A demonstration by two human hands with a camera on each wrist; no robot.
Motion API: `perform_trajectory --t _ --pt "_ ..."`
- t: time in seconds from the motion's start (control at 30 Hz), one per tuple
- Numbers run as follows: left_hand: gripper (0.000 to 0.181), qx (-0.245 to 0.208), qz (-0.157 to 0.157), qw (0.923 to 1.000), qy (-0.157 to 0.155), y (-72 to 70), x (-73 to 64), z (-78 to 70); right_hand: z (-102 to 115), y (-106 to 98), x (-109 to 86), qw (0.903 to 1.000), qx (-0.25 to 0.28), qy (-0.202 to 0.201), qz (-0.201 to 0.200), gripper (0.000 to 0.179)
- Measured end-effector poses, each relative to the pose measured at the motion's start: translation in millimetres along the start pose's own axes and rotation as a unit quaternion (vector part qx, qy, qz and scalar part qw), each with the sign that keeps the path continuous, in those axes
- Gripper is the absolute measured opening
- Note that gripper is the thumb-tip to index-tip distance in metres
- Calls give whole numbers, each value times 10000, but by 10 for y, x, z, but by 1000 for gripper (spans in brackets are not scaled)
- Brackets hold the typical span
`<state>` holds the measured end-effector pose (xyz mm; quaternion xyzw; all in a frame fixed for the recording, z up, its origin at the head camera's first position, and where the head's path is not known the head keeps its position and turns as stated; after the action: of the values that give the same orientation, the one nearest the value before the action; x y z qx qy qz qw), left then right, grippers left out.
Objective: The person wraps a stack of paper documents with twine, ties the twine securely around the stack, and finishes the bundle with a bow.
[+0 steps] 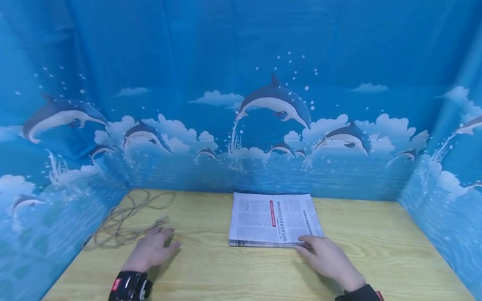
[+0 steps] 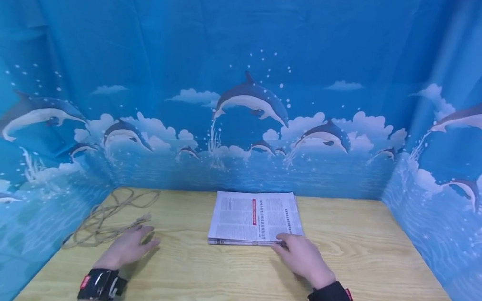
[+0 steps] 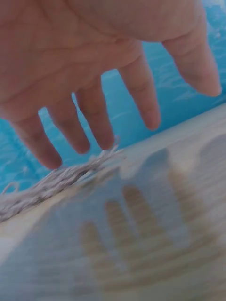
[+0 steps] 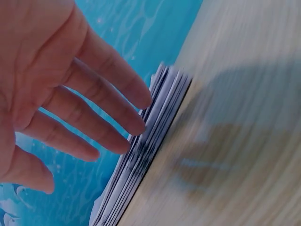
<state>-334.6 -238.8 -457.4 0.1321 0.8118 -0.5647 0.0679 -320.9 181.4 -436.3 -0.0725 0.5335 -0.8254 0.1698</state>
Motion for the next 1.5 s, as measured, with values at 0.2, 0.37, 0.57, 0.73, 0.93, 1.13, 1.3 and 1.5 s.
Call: perform_trajectory --t 0.2,0.37,0.57,0.73,0.93,1.13,1.3,1.5 --pt "71 -125 -103 9986 -497 -89 2 379 207 72 128 9998 158 -112 9 27" --pt "78 -308 18 9959 -853 -142 -31 659 323 113 174 9992 256 -284 144 25" --pt "74 -204 281 9956 -867 -99 -47 778 334 173 161 9983 87 -514 251 17" --pt "61 105 163 9977 -656 -105 -64 708 323 206 154 9977 98 -557 366 23" --pt "17 192 -94 9990 -382 -118 -64 435 356 220 151 9967 123 -696 407 25" --pt "19 116 179 9997 -140 59 -17 -7 423 249 143 9942 159 -949 488 25" --pt "28 69 491 9979 408 195 -32 -439 475 282 129 9919 269 -1035 686 30" --pt "33 328 324 9875 1505 226 -136 -946 558 306 125 9888 388 -1134 885 29"
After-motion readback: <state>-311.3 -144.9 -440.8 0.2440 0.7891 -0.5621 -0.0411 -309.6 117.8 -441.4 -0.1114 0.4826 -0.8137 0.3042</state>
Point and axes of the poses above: each hand's wrist, its own x-axis towards the middle knuckle, its own y-axis out of the palm, z = x × y, the point moved 9 cm from there along x, towards the middle knuckle, and after that the axes turned 13 degrees about z, right-handed, at the moved point
